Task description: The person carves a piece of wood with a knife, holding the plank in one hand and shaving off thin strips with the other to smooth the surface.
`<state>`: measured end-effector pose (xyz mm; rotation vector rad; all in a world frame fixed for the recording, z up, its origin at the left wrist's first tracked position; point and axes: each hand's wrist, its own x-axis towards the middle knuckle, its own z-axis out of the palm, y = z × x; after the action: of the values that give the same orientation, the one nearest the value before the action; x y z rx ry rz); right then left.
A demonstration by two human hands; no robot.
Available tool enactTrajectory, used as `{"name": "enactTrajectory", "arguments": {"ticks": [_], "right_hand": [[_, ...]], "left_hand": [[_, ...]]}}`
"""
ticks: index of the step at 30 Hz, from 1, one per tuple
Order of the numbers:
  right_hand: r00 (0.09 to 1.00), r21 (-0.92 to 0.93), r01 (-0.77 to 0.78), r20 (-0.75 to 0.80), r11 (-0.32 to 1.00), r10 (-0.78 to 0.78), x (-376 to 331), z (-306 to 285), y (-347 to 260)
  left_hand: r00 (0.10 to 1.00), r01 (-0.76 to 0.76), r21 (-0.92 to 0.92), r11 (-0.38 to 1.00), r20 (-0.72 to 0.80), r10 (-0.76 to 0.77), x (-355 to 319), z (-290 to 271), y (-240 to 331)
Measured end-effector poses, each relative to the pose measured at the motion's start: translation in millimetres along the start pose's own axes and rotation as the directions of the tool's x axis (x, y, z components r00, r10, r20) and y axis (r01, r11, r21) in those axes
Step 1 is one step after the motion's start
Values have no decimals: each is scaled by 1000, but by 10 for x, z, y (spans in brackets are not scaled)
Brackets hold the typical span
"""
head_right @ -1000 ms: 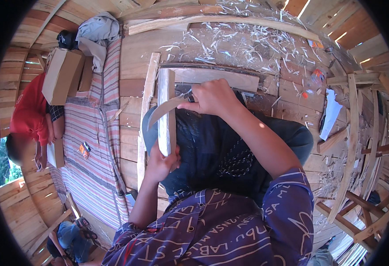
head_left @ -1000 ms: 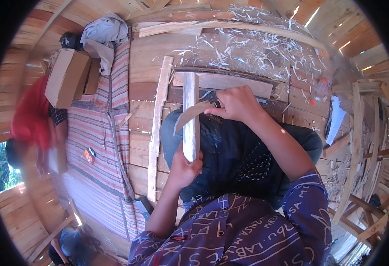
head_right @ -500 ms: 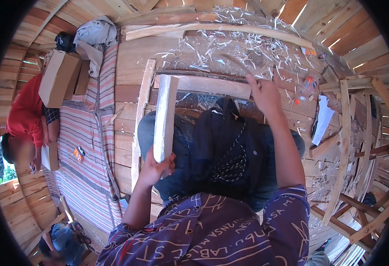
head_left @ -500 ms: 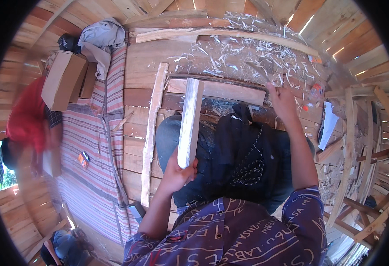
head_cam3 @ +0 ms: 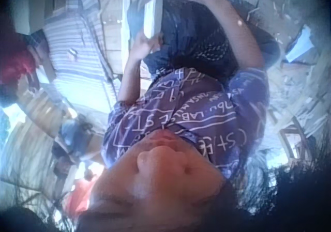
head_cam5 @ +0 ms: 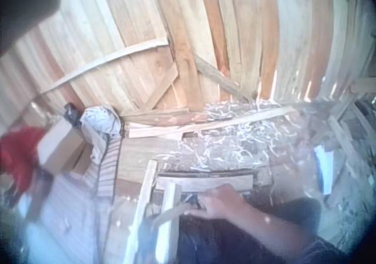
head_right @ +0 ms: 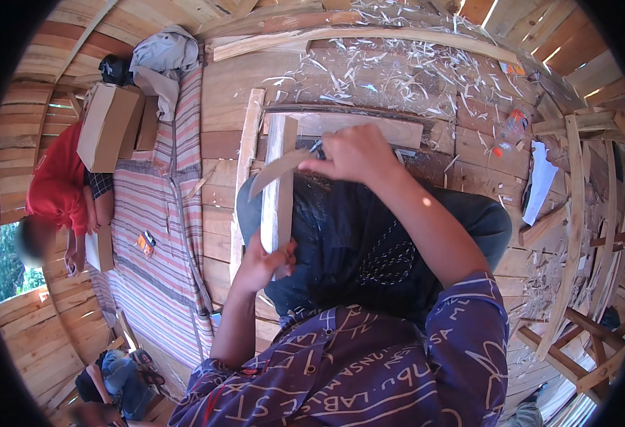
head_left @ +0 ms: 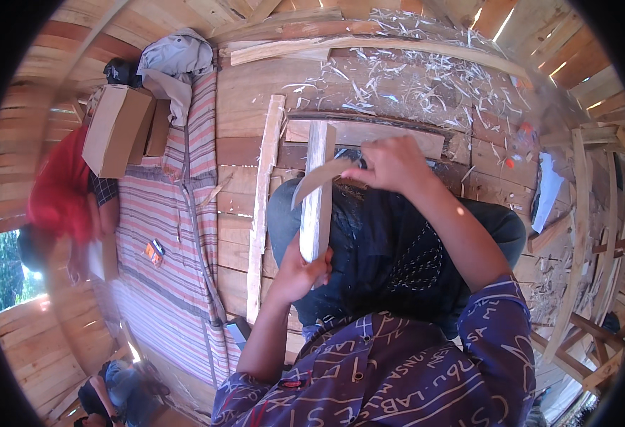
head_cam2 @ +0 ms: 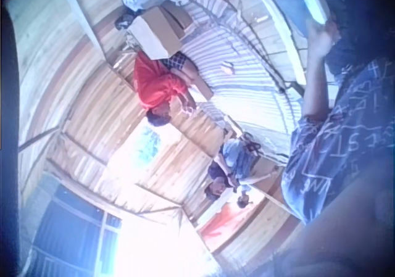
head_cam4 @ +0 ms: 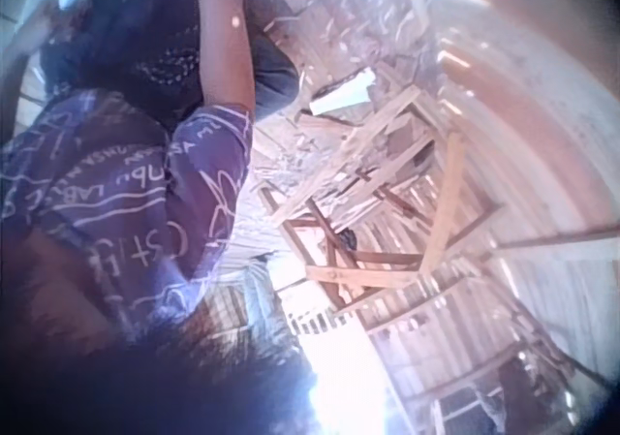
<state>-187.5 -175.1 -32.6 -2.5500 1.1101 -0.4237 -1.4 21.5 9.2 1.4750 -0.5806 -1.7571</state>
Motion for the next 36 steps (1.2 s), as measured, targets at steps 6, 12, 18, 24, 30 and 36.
{"name": "enactTrajectory", "arguments": {"ticks": [6,12,18,24,30,36], "right_hand": [[424,379,-803,-179,459,888,101,-322,1989],[712,93,-696,-36,712,701,-597,-413,1323],[952,308,-303,44,902,304,-616,-290,-71],[997,119,-80,24,990,78,-165,-5,-148],[658,324,-742,186,587,730,310,-10,1094],[601,431,-662,-183,613,778,-645,-424,2006]], "left_hand": [[974,-207,275,939,149,171,-6,21,-173],[986,86,-136,987,153,-65,65,-15,11],[992,79,-79,994,108,-70,22,18,38],[986,96,-2,995,135,-94,46,-39,51],[965,-209,268,940,215,153,-8,-4,-37],[977,143,-158,977,183,-113,24,-15,-79]]}}
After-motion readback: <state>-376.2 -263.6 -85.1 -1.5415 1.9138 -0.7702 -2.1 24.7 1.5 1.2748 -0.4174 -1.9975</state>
